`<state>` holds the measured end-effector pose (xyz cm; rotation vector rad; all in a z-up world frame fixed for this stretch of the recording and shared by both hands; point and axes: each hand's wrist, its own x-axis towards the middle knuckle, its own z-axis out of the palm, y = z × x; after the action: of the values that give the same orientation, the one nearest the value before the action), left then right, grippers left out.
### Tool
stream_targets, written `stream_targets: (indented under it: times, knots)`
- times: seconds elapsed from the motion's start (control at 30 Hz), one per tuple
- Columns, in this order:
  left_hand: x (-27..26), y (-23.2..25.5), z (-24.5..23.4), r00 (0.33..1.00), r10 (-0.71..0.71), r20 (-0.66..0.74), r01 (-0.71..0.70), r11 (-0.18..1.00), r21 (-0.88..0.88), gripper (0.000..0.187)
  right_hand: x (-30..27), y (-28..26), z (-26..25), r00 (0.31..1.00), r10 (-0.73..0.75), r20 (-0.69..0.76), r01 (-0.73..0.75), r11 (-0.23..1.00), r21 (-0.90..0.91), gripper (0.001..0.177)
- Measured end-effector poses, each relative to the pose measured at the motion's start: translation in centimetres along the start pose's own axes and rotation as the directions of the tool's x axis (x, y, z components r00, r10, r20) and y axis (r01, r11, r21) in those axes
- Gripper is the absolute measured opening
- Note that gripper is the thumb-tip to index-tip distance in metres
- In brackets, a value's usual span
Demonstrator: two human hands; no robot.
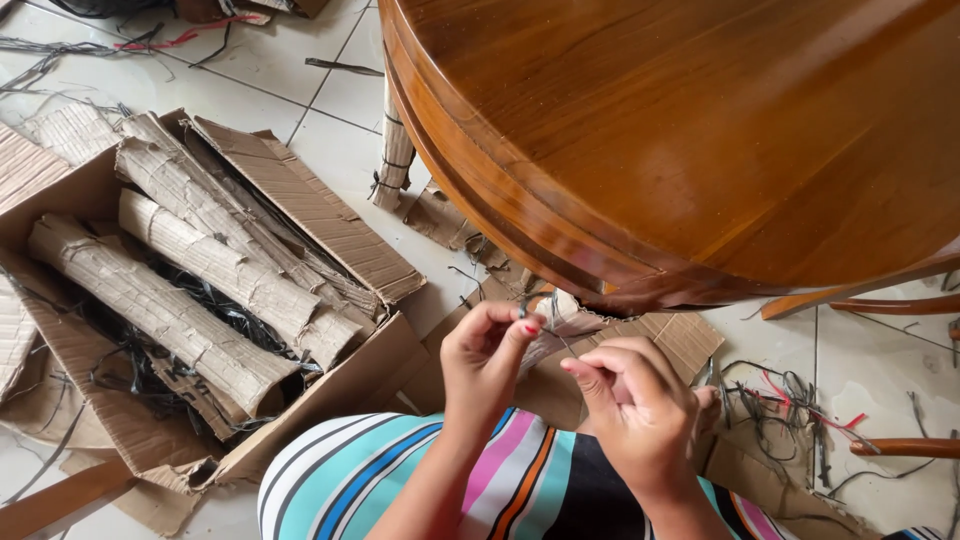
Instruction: Wrapping the legs of a wooden chair with cardboard and securing them with wire for protection.
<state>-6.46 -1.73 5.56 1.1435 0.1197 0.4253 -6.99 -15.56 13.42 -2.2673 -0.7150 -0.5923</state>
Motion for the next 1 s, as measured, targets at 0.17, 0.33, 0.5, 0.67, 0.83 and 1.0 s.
stream_targets:
  times: [0.17, 0.33, 0.5, 0.67, 0.83, 1.0]
  knots:
    - [1.4, -1.2, 1.5, 0.999, -0.035, -0.020, 0.033, 0.996, -0.085, 0.011, 0.2, -0.4, 1.1, 0.994, -0.105, 0.041, 0.096, 0.977, 0.193, 0.022]
    - [2.1, -4.1, 1.4, 0.990, -0.054, 0.134, 0.108, 0.892, -0.438, 0.020, 0.5, 1.3, -0.5, 0.993, -0.036, 0.111, -0.002, 0.946, 0.324, 0.019]
    - [3.3, -3.7, 0.3, 0.948, 0.102, 0.301, 0.048, 0.890, -0.454, 0.022, 0.4, 0.8, -0.6, 0.993, -0.060, 0.105, 0.038, 0.978, 0.207, 0.019]
    - [4.9, -1.0, -1.5, 0.825, 0.326, 0.462, -0.314, 0.944, -0.104, 0.012, 0.8, 0.0, -0.7, 0.990, -0.113, 0.079, 0.095, 0.975, 0.203, 0.013]
    - [5.6, -0.6, -2.8, 0.566, 0.558, 0.607, -0.757, 0.644, 0.114, 0.014, 1.2, -0.7, 0.2, 0.972, -0.234, 0.023, 0.235, 0.963, -0.128, 0.021]
    - [5.3, -0.1, -2.3, 0.554, 0.561, 0.615, -0.757, 0.646, 0.092, 0.015, 1.7, -0.4, 1.3, 0.951, -0.294, -0.091, 0.295, 0.955, 0.002, 0.010]
